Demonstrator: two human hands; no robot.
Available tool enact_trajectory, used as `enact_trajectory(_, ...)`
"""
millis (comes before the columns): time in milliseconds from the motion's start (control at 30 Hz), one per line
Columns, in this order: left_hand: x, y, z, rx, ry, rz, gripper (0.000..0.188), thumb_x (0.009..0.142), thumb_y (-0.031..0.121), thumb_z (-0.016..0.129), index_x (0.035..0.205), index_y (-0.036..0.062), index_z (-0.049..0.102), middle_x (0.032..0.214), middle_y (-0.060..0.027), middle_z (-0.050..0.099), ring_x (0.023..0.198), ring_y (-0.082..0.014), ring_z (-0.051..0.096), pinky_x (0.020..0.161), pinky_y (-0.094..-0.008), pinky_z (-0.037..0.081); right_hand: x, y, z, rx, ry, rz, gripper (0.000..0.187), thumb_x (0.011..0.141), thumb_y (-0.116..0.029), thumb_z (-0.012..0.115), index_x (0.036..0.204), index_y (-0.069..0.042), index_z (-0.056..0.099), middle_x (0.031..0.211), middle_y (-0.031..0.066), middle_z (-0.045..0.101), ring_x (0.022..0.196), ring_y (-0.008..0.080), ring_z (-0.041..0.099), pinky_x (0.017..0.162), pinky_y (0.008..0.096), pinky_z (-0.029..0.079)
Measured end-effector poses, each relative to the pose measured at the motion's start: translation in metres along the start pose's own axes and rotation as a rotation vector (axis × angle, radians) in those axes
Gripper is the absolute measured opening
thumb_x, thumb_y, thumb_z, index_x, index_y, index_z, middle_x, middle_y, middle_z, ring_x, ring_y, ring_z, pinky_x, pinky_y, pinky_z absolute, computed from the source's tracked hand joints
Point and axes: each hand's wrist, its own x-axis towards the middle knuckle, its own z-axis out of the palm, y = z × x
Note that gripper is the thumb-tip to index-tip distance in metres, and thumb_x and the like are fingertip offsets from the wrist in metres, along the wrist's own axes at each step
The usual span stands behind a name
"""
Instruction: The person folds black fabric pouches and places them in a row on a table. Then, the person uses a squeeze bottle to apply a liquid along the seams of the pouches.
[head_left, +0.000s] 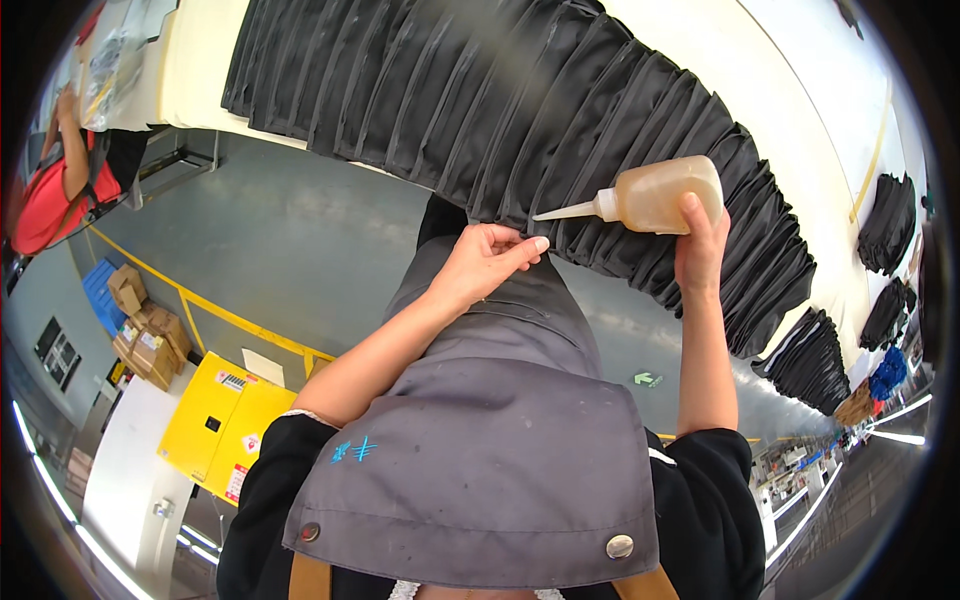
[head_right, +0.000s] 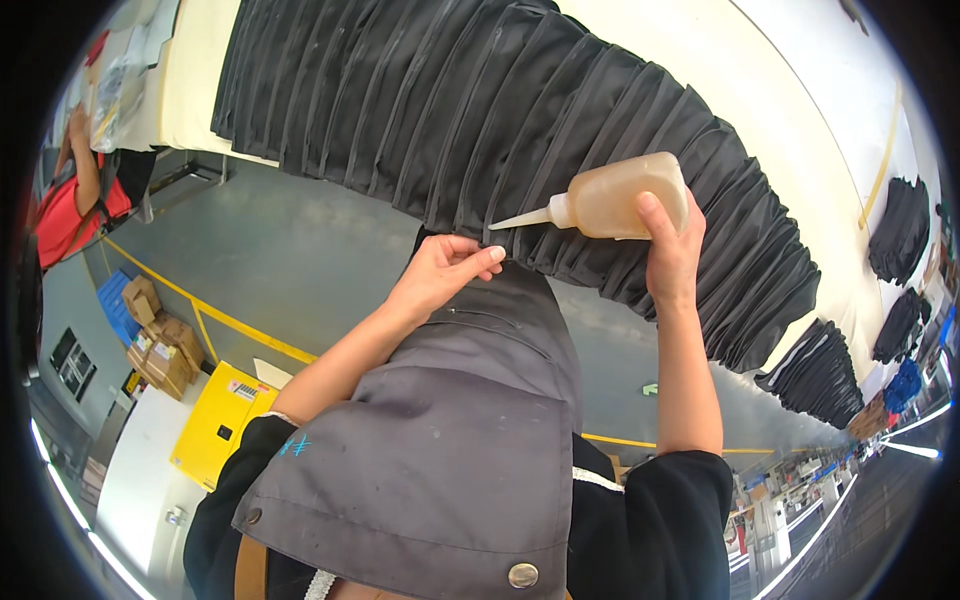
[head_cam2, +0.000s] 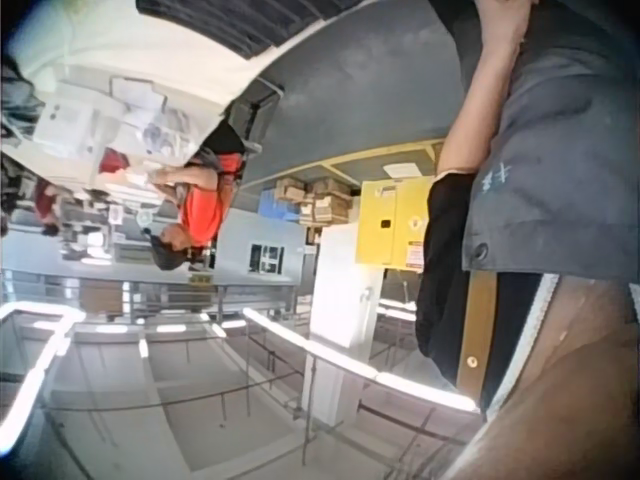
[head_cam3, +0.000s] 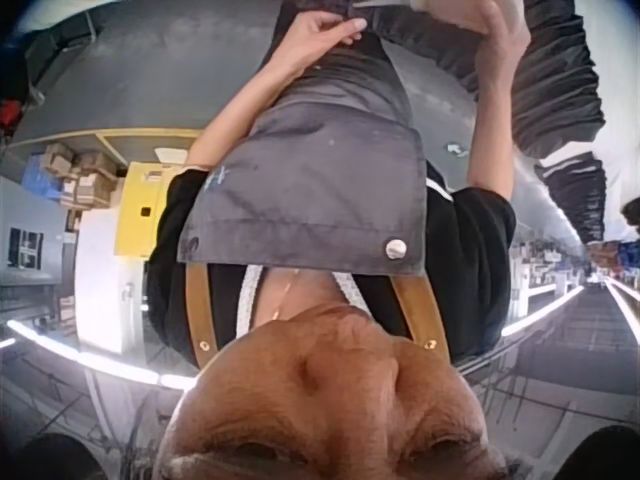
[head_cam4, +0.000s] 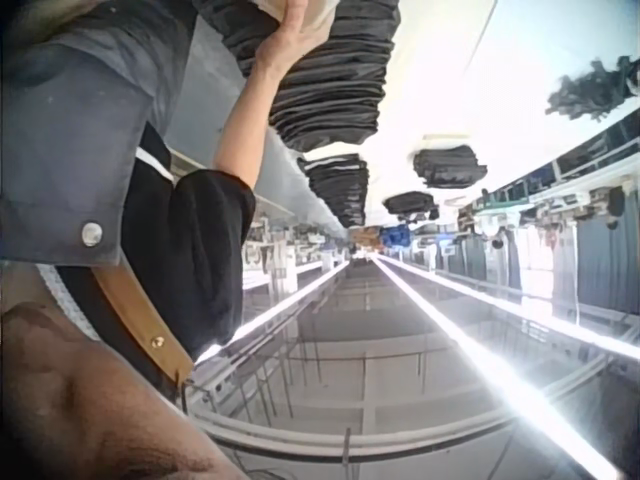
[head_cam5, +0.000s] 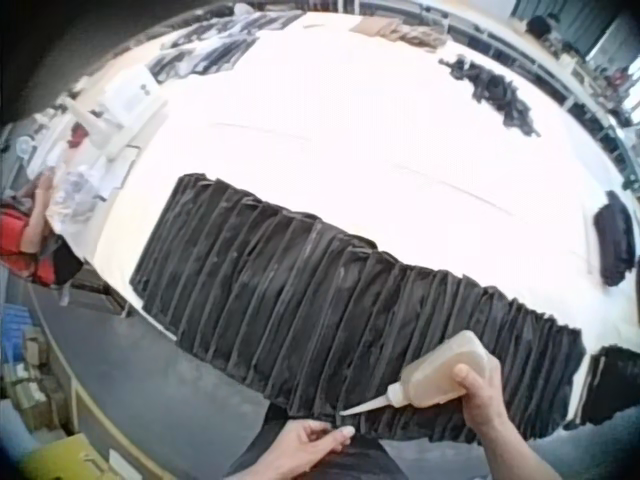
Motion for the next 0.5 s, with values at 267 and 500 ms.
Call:
enact_trajectory(267, -0.006, -0.01, 0.004, -0.015, -0.046, 0.055, 0.031, 0.086, 0.026, 0.074, 0.1, -0.0007, 0.07, 0.085, -0.0035, 0.068, 0.079, -0.0082, 0.059, 0.075, -0.0237, 0.049, -0.016, -0.012, -0.024, 0.875, 0.051, 0.151, 0.055, 0.092, -0.048, 0.057, 0.128, -0.007, 0.05, 0.123, 0.013, 0.056, 0.109, 0.0243, 0.059, 0.09, 0.0388, 0.053)
enact_trajectory(500, -0.014, -0.018, 0.025, -0.048, 0.01, 0.199, 0.031, 0.086, 0.024, 0.073, 0.101, -0.003, 0.069, 0.083, -0.004, 0.067, 0.076, -0.0069, 0.059, 0.072, -0.0225, 0.049, -0.023, -0.018, -0.03, 1.023, 0.111, -0.047, 0.054, 0.086, -0.037, 0.072, 0.125, -0.005, 0.053, 0.12, 0.0109, 0.056, 0.106, 0.0248, 0.059, 0.091, 0.0343, 0.055)
